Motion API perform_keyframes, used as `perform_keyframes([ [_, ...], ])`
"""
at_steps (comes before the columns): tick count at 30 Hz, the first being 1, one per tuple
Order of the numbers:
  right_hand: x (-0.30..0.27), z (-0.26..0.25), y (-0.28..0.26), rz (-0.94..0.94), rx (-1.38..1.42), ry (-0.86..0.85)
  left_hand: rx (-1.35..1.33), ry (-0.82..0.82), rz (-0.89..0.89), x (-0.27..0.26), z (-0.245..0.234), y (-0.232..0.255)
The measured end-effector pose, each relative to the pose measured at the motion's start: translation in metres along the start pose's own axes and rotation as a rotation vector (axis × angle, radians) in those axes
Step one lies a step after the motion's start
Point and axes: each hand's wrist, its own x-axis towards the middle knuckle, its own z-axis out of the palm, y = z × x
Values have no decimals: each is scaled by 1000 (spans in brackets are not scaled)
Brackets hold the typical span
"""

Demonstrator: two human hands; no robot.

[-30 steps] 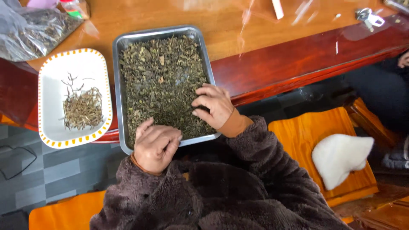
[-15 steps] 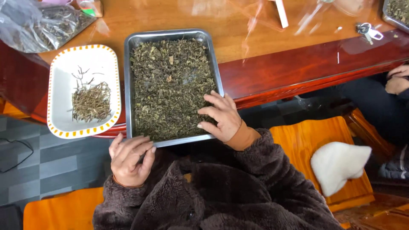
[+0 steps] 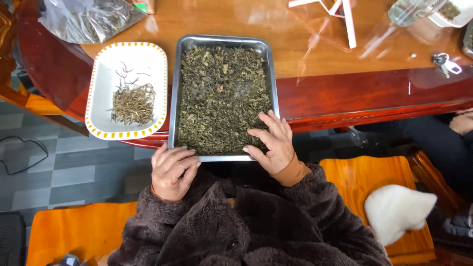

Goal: Manually sorting dried tea leaves by picking out stems and placing them in a separate bowl

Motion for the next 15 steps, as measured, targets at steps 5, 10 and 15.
perform_keyframes([
  [5, 0, -3, -6, 33, -58, -2, 35, -1, -34, -2, 5, 7],
  [10, 2, -3, -3, 25, -108, 14, 32, 31, -52, 1, 13, 9],
  [15, 5, -1, 0, 30, -190, 10, 24, 47, -69, -1, 19, 7],
])
